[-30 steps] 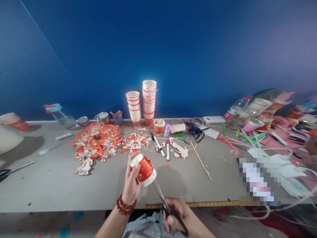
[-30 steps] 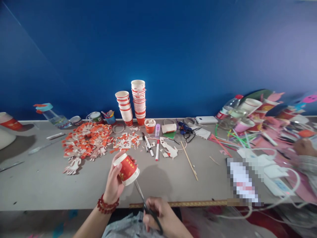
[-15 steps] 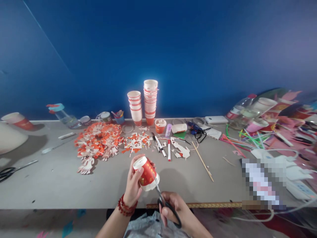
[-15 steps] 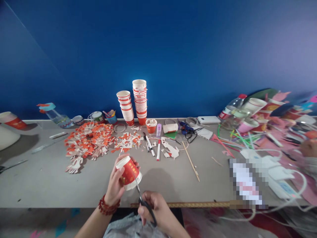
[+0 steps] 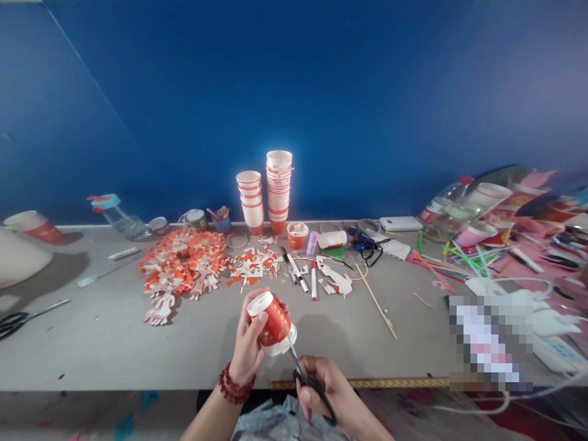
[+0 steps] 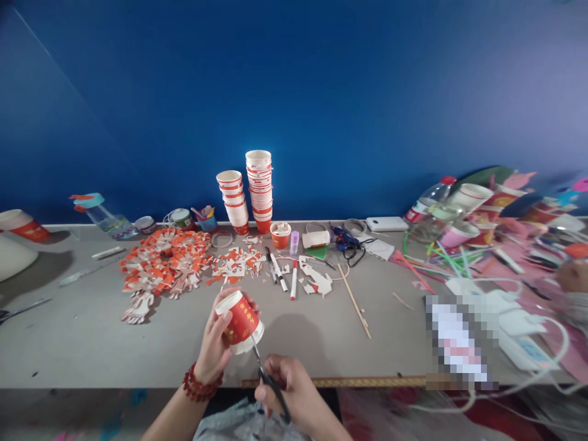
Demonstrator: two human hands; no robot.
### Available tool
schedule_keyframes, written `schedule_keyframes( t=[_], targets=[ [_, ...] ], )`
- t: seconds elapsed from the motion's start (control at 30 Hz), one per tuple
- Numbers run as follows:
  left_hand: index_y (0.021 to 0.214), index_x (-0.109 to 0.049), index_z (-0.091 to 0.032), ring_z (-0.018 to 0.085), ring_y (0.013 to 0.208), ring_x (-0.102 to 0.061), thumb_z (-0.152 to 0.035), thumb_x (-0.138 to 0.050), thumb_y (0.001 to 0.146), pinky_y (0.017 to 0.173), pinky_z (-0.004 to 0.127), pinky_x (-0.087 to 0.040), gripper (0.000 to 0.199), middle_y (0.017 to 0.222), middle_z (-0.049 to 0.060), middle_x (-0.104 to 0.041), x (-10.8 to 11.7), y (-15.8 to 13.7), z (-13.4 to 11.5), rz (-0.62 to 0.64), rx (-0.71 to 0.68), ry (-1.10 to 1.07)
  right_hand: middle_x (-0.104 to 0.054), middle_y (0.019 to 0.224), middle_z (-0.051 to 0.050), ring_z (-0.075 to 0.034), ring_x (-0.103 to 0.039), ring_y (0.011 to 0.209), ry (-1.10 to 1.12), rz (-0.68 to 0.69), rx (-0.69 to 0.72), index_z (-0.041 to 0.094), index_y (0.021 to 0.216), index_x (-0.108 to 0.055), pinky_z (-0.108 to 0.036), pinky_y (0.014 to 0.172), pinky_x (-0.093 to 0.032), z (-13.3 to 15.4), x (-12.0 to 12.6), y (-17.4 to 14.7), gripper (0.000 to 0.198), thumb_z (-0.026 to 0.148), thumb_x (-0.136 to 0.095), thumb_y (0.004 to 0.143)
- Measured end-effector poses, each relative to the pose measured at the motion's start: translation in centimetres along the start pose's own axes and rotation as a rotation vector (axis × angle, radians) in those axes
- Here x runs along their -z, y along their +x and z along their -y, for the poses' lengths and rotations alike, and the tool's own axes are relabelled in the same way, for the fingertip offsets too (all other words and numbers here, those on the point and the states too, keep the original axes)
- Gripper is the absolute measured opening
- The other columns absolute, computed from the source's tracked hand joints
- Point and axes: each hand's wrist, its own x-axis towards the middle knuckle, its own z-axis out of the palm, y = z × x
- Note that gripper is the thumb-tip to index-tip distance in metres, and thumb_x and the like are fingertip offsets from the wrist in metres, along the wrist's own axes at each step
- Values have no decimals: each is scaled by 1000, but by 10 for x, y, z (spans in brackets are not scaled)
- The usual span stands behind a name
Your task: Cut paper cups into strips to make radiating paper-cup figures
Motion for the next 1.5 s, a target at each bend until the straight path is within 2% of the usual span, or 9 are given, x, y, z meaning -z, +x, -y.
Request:
schedule_keyframes(
  t=[0.33, 0.53, 0.73, 0.9, 1.03, 1.2, 1.5],
  targets=[
    [114, -55, -26, 25, 97, -65, -29, -60, 88, 85, 41, -53, 28, 103, 6, -65, 4, 0, 3, 15, 8, -64, -45, 49, 7, -7, -41, 38, -14, -39, -4, 19, 66, -45, -18, 40, -30, -12, 0, 2, 61, 78, -61, 67],
    [114, -54, -24, 26, 95, -66, -29, -62, 86, 82, 41, -54, 29, 103, 7, -65, 4, 0, 2, 22, 11, -69, -40, 47, 8, -5, -36, 36, -40, -64, -30, 19, 63, -42, -17, 36, -25, -15, 0, 1, 65, 81, -60, 64],
    [114, -55, -24, 26, 94, -67, -28, -61, 87, 82, 42, -55, 28, 102, 8, -66, 6, 2, 3, 33, 22, -84, -40, 44, 7, -4, -36, 35, -97, -106, -62, 19, 61, -43, -17, 35, -23, -11, -2, 0, 68, 85, -58, 59],
    [116, -53, -24, 26, 94, -67, -29, -63, 85, 81, 39, -55, 32, 100, 8, -67, 7, 1, 4, 47, 34, -86, -39, 45, 7, -4, -35, 34, -79, -131, -95, 20, 59, -40, -16, 33, -23, -15, -4, -1, 66, 82, -62, 60],
    [117, -53, -25, 26, 95, -67, -31, -66, 83, 80, 38, -55, 36, 100, 8, -68, 7, 0, 3, 51, 45, -75, -43, 44, 6, -5, -40, 34, -47, -96, -77, 20, 59, -39, -16, 34, -25, -19, -3, 0, 68, 83, -63, 56],
    [124, -51, -23, 27, 95, -67, -30, -65, 84, 79, 39, -55, 43, 98, 9, -69, 6, -2, 4, 60, 62, -73, -44, 44, 6, -5, -39, 33, -30, -56, -61, 19, 60, -41, -16, 34, -24, -22, -3, 2, 67, 84, -61, 58],
    [122, -49, -26, 25, 95, -67, -25, -62, 86, 78, 35, -54, 38, 99, 7, -68, 5, -2, 2, 76, 74, -107, -39, 42, 8, -5, -39, 31, -6, -83, -82, 20, 59, -39, -16, 31, -23, -29, -6, 4, 69, 85, -62, 54]
  ],
)
